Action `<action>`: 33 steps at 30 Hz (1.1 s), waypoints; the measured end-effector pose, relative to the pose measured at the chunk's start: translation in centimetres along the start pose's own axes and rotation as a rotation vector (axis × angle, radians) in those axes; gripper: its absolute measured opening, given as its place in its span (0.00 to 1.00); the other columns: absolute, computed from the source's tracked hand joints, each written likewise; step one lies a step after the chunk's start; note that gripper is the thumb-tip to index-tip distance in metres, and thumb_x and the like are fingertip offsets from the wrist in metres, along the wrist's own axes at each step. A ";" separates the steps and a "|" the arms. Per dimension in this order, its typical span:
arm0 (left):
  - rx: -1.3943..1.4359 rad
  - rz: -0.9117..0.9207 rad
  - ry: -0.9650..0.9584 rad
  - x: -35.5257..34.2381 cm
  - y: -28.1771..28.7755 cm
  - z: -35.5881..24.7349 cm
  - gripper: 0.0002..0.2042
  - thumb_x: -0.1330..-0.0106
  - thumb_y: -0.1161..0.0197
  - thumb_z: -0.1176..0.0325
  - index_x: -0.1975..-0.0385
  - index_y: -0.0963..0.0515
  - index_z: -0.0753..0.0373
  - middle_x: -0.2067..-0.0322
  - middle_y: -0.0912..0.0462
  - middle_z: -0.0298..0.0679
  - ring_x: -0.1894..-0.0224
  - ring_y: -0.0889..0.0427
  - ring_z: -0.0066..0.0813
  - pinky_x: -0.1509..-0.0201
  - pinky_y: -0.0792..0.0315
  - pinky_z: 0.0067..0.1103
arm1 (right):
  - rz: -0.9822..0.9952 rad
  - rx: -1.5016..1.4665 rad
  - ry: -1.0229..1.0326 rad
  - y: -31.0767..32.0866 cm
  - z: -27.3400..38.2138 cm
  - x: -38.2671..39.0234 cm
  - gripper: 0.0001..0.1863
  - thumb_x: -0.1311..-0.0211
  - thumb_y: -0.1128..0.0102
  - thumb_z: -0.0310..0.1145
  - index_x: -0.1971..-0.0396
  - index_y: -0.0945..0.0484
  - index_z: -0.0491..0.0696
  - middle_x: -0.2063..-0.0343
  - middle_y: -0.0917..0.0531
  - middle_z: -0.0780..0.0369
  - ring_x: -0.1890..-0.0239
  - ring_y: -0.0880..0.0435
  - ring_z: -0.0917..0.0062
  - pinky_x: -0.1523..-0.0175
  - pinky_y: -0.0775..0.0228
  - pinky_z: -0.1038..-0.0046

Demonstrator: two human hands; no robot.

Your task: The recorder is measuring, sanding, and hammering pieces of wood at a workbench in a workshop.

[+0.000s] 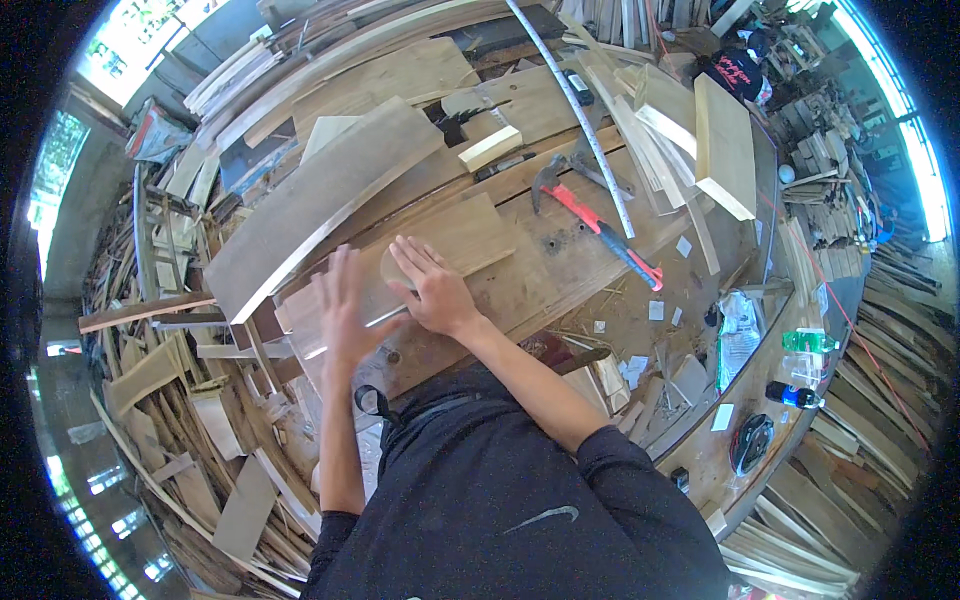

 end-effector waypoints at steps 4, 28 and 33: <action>0.106 0.044 -0.165 -2.2 -3.3 -7.3 0.47 0.30 0.34 0.48 0.21 0.47 0.75 0.19 0.49 0.58 0.16 0.51 0.51 0.14 0.58 0.46 | -0.184 0.023 -0.088 5.3 -4.7 1.6 0.28 0.20 0.47 0.42 0.29 0.28 0.42 0.31 0.24 0.49 0.27 0.27 0.56 0.24 0.38 0.56; -0.094 -0.032 0.126 6.5 0.1 5.8 0.33 0.25 0.38 0.62 0.24 0.37 0.72 0.22 0.39 0.55 0.18 0.45 0.52 0.15 0.53 0.42 | -0.211 0.021 -0.220 7.5 -10.9 4.8 0.26 0.19 0.50 0.37 0.27 0.29 0.45 0.33 0.22 0.47 0.28 0.26 0.53 0.24 0.37 0.57; 0.040 0.117 -0.139 -0.4 -5.8 -3.3 0.33 0.21 0.46 0.60 0.23 0.41 0.73 0.22 0.42 0.57 0.18 0.47 0.51 0.14 0.55 0.44 | -0.180 0.046 -0.183 7.2 -10.2 4.7 0.35 0.24 0.41 0.44 0.25 0.34 0.41 0.31 0.25 0.45 0.29 0.26 0.50 0.25 0.36 0.56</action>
Point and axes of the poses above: each hand's wrist, its own x-axis away from the middle knuckle, its own y-axis out of the back of the hand, z = x × y, the point moved 9 cm from there along -x, towards the middle knuckle
